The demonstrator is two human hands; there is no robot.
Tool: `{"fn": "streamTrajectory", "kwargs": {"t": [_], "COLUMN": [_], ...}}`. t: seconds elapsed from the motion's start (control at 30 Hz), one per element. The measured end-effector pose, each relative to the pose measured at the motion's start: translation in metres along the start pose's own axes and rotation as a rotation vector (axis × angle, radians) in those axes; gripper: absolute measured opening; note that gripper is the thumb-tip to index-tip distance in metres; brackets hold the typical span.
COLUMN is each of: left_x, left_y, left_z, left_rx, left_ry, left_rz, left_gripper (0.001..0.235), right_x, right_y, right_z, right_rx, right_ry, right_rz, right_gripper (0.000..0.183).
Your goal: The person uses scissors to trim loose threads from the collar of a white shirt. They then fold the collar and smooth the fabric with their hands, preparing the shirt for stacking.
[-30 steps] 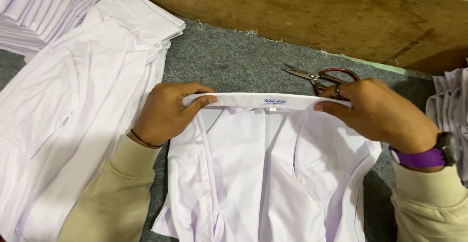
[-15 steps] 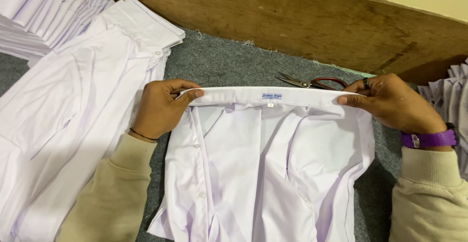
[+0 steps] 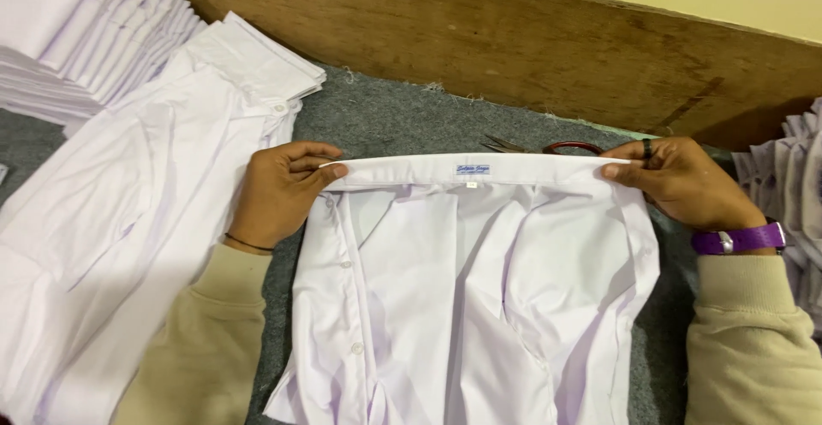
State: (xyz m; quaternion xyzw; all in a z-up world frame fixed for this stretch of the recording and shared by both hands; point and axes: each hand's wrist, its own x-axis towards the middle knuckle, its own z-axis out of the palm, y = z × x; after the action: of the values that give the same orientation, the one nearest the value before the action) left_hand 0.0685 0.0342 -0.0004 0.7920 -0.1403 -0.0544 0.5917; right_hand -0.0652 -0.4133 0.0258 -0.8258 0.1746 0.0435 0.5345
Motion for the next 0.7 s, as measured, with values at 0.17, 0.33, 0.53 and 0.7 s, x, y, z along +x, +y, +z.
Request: {"fn": "streamTrajectory", "kwargs": {"t": [0.17, 0.33, 0.53, 0.7], "left_x": [0.002, 0.004, 0.003, 0.001], "left_y": [-0.012, -0.013, -0.019, -0.019], "left_z": [-0.003, -0.002, 0.0, 0.006], "left_rx": [-0.052, -0.094, -0.09, 0.113], "left_ry": [-0.026, 0.002, -0.032, -0.179], "left_rz": [0.002, 0.023, 0.089, 0.186], "left_gripper": [0.025, 0.026, 0.028, 0.019], "right_x": [0.018, 0.027, 0.041, 0.053], "right_y": [0.039, 0.056, 0.086, 0.116], "right_z": [-0.007, -0.005, -0.008, -0.016], "right_rx": [0.118, 0.187, 0.256, 0.45], "right_ry": [-0.023, -0.027, -0.039, -0.13], "right_rz": [-0.032, -0.056, -0.009, -0.056], "right_gripper": [0.018, 0.016, 0.02, 0.02]}}
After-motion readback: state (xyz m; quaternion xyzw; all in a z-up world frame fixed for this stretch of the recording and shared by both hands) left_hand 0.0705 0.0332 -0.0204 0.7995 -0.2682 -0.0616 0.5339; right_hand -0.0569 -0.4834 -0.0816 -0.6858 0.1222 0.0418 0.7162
